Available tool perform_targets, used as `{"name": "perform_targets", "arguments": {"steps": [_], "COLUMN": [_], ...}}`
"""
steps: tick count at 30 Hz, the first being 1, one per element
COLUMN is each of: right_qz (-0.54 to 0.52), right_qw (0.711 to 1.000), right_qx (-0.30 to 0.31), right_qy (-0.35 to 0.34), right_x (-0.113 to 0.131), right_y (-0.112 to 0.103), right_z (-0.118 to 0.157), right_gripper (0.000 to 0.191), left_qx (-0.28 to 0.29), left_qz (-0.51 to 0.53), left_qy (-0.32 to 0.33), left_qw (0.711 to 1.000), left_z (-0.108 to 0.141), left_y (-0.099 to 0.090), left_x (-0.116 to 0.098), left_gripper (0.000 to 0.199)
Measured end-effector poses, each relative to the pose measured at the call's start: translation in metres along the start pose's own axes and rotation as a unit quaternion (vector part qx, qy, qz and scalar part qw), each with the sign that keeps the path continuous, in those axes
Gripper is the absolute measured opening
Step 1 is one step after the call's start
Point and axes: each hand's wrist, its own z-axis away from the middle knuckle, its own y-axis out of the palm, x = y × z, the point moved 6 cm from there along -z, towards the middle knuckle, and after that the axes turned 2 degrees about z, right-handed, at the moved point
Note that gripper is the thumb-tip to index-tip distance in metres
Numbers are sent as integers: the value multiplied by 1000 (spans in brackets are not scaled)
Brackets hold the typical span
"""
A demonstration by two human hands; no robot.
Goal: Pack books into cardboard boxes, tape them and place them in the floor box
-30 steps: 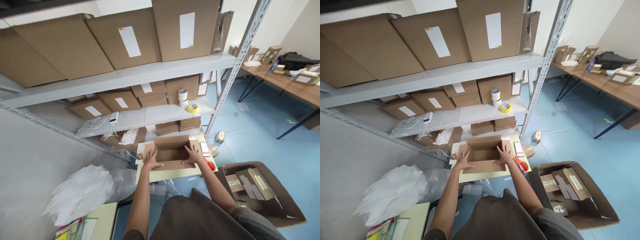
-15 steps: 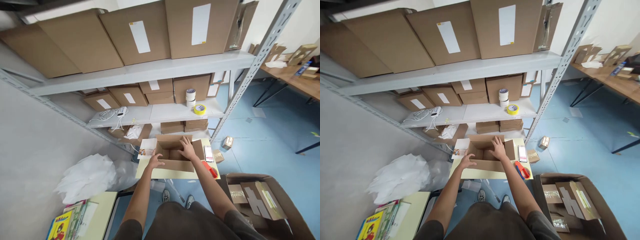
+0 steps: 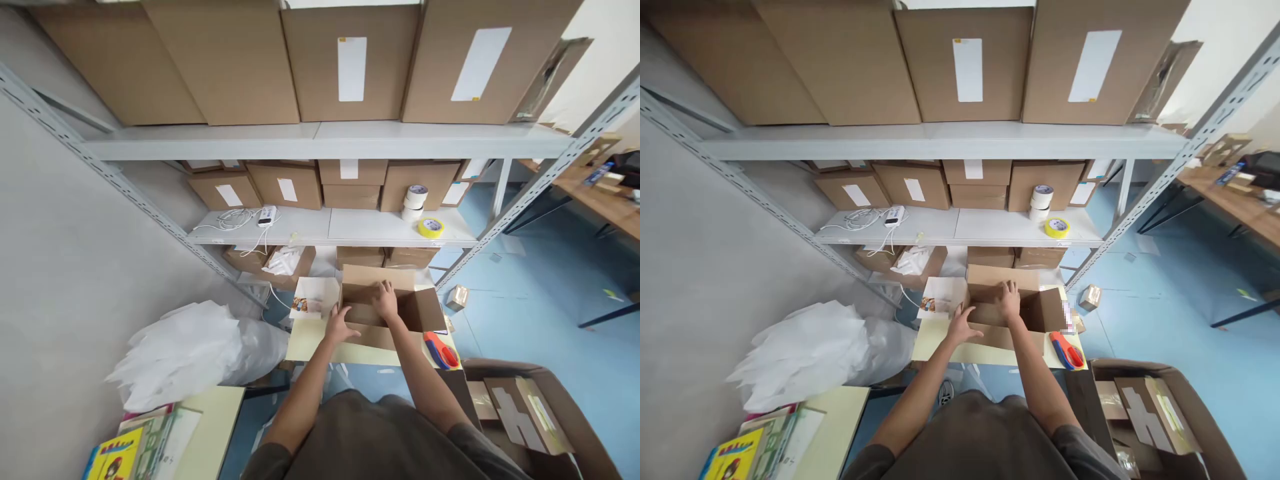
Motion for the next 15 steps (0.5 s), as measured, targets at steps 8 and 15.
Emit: {"name": "perform_targets", "arguments": {"steps": [8, 15], "right_qz": [-336, -242], "right_qw": [939, 958], "right_qx": [51, 67], "right_qy": [-49, 135], "right_x": [128, 152], "right_y": [116, 212], "right_z": [-1, -35], "right_gripper": [57, 60], "left_qx": [-33, -54], "left_qz": [157, 149], "left_qy": [154, 22], "left_qw": [975, 987], "left_z": [8, -38], "left_y": [-17, -83], "left_x": [38, 153], "left_gripper": [93, 53]}}
